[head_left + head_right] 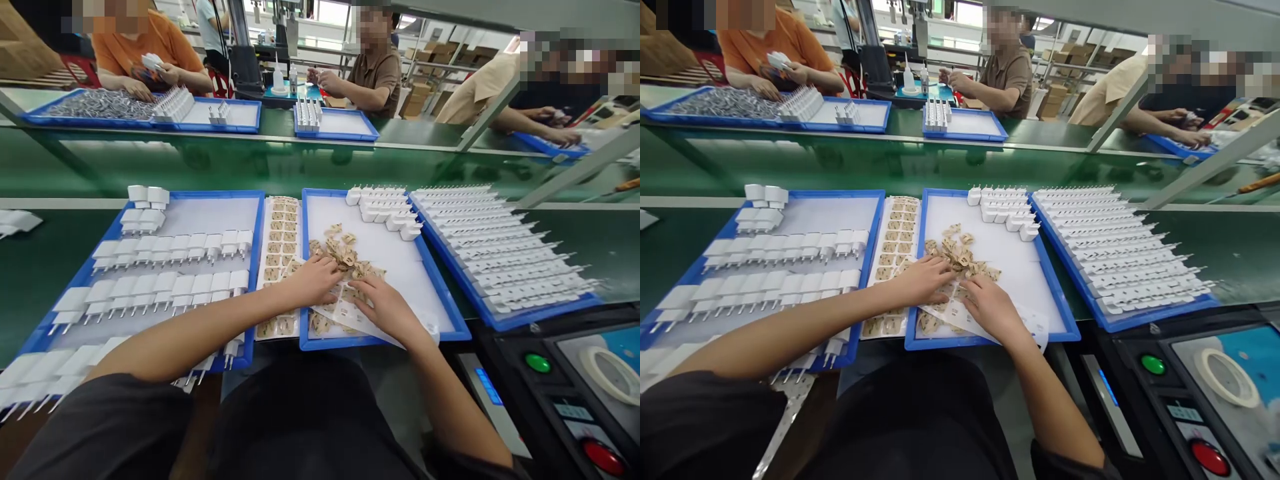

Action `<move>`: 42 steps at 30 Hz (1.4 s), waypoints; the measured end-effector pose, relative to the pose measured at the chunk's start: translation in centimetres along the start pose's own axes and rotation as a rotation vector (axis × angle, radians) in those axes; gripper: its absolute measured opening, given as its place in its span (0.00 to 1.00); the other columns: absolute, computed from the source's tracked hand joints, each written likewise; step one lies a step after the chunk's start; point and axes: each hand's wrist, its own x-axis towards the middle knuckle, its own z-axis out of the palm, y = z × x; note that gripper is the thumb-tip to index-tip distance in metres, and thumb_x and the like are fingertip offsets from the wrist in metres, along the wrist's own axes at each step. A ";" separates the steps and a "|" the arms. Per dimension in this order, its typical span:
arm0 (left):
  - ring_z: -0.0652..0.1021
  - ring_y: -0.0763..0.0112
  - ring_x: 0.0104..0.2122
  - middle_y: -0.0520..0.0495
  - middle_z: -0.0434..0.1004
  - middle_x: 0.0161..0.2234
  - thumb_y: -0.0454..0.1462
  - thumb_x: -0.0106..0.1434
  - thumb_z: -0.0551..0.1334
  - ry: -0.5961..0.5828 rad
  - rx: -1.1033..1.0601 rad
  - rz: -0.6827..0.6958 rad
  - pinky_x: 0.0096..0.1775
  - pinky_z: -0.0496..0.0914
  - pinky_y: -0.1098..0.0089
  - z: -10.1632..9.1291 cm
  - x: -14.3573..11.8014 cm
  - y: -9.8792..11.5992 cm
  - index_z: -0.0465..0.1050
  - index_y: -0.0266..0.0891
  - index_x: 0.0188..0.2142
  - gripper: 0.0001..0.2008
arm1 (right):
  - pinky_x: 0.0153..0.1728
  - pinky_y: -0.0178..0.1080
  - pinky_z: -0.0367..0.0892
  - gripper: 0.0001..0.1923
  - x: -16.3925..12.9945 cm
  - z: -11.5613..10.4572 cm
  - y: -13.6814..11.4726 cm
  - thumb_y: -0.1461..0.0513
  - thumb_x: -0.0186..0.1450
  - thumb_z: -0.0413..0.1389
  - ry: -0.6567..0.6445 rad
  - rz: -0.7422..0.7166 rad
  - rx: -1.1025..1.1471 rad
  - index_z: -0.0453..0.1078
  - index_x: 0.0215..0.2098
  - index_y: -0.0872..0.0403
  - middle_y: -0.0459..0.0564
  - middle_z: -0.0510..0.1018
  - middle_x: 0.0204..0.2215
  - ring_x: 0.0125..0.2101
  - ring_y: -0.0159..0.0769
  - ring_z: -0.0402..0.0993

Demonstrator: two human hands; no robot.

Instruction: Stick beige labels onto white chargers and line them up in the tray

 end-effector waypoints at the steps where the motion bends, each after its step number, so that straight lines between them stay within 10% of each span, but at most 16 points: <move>1: 0.76 0.54 0.48 0.39 0.78 0.48 0.46 0.63 0.68 0.004 -0.002 0.000 0.48 0.66 0.60 0.2 0.0 0.0 0.77 0.35 0.49 0.20 | 0.44 0.48 0.78 0.13 0.4 0.2 0.0 0.63 0.69 0.58 -0.022 0.006 -0.017 0.74 0.51 0.52 0.55 0.80 0.45 0.45 0.46 0.79; 15: 0.77 0.57 0.46 0.42 0.80 0.44 0.44 0.67 0.65 0.020 0.037 0.046 0.50 0.62 0.58 0.8 -0.3 0.2 0.79 0.39 0.47 0.14 | 0.42 0.42 0.72 0.06 2.2 1.3 0.8 0.66 0.67 0.60 -0.130 0.033 0.025 0.73 0.43 0.54 0.52 0.78 0.41 0.42 0.42 0.76; 36: 0.75 0.58 0.45 0.43 0.78 0.44 0.44 0.66 0.66 0.158 0.067 0.034 0.46 0.62 0.60 1.0 -0.6 1.0 0.74 0.37 0.46 0.14 | 0.36 0.39 0.72 0.06 -1.3 0.7 0.9 0.61 0.73 0.51 0.112 0.130 0.299 0.69 0.39 0.51 0.49 0.77 0.35 0.33 0.38 0.76; 42: 0.74 0.62 0.41 0.43 0.77 0.41 0.32 0.72 0.56 0.262 0.196 0.237 0.44 0.61 0.61 0.7 0.0 2.6 0.71 0.37 0.45 0.06 | 0.36 0.40 0.74 0.07 -1.1 1.0 1.0 0.61 0.73 0.50 0.131 0.134 0.284 0.70 0.41 0.51 0.52 0.78 0.36 0.35 0.40 0.78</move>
